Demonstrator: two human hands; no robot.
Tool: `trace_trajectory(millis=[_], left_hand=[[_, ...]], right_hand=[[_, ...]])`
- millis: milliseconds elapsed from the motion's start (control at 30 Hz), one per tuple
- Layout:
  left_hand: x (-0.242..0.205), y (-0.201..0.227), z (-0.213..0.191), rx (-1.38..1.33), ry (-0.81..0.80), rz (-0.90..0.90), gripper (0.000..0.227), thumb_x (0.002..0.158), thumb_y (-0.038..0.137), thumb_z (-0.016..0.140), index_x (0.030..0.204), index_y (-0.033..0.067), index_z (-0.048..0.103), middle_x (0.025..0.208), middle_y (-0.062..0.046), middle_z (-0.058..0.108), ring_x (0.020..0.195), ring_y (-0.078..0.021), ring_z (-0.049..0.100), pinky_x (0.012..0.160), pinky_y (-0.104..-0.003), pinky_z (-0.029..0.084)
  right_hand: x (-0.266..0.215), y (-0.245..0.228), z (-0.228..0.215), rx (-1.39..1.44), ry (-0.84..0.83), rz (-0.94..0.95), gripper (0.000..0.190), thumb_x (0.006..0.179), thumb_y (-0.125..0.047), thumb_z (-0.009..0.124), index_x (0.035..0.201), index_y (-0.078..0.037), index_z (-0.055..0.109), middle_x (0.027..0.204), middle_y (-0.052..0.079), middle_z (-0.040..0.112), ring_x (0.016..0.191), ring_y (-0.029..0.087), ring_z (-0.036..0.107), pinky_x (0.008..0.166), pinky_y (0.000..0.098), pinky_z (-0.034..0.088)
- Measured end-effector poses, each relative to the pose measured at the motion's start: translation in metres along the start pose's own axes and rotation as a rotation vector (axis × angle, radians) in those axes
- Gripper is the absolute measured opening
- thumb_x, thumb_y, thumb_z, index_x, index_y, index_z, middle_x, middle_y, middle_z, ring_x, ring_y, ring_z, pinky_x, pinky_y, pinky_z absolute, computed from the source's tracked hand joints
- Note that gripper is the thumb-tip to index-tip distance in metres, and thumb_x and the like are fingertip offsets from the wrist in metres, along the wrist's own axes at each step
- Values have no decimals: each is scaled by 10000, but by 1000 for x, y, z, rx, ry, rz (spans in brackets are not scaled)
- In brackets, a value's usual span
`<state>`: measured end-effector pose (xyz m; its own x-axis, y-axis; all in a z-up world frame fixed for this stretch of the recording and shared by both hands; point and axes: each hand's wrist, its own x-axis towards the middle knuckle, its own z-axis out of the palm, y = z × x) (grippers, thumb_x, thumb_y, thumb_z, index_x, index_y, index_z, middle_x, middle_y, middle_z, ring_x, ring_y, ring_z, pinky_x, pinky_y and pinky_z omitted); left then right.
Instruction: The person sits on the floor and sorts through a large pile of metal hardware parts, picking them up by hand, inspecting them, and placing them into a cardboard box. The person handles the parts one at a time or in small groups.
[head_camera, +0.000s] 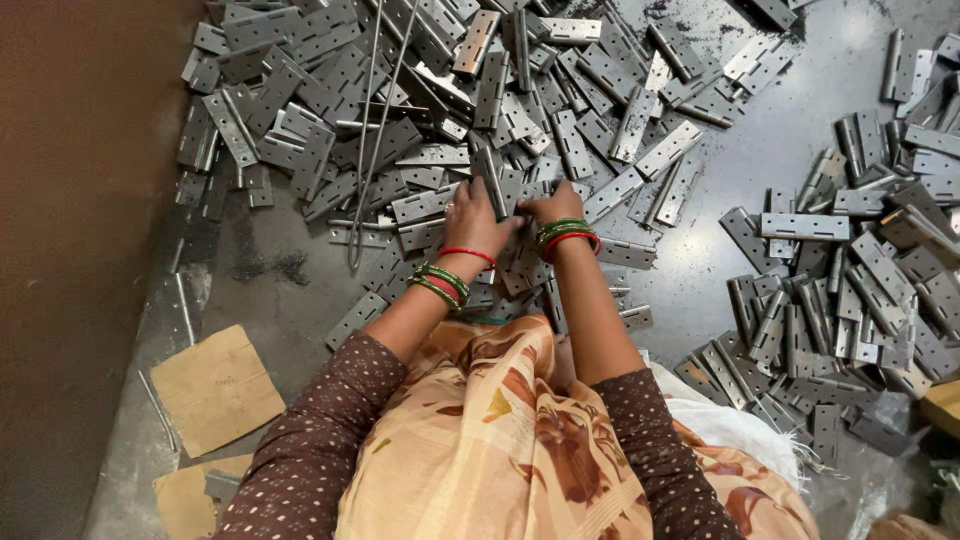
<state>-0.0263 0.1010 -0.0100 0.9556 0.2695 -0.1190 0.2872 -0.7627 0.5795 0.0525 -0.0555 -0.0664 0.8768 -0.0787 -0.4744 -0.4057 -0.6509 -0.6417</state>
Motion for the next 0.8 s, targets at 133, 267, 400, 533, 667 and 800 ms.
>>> trace_trajectory(millis=[133,267,400,533,667,800], left_hand=[[6,2,-5,50,-84,-90,1024,664,284,941,1476,50,362,1367,-255,516,1239,-446,549,1034,-492,465],[10,0,-6,7,-103,-164,1097,606,275,964,1474,36,337,1365,-238,528,1252,-440,548,1057,-477,468],[5,-2,4,15,-161,-127,1100,623,262,947,1501,32,326,1355,-235,540,1233,-446,563,1030,-478,488],[3,-8,9,-18,-67,113,990,682,134,844,1531,-13,356,1332,-261,567,1195,-459,595,1004,-463,514],[7,-8,-2,-295,-196,-98,746,807,263,835,1436,89,474,1303,-248,581,1189,-437,599,982,-471,510],[7,4,-11,-202,-202,-215,631,822,245,834,1375,151,544,1281,-256,594,1165,-431,620,970,-460,525]], right_hand=[[-12,-13,-20,30,-34,34,794,682,-364,992,1174,107,585,1126,258,692,1009,338,701,893,411,548],[-34,-30,-36,285,-154,110,720,643,-232,939,1181,68,566,1046,200,735,867,277,744,716,414,619],[-51,-41,-28,446,-186,78,724,622,-152,931,1182,67,526,966,211,735,775,282,726,628,419,613],[-51,-34,-25,300,-107,58,702,639,-180,969,1158,53,556,957,168,731,795,244,724,695,393,599],[-48,-19,-29,525,-234,19,663,628,-192,960,1147,55,629,957,156,759,779,234,720,701,381,597],[-48,-9,-27,475,-240,8,670,625,-181,954,1158,50,620,947,150,764,775,235,735,697,362,606]])
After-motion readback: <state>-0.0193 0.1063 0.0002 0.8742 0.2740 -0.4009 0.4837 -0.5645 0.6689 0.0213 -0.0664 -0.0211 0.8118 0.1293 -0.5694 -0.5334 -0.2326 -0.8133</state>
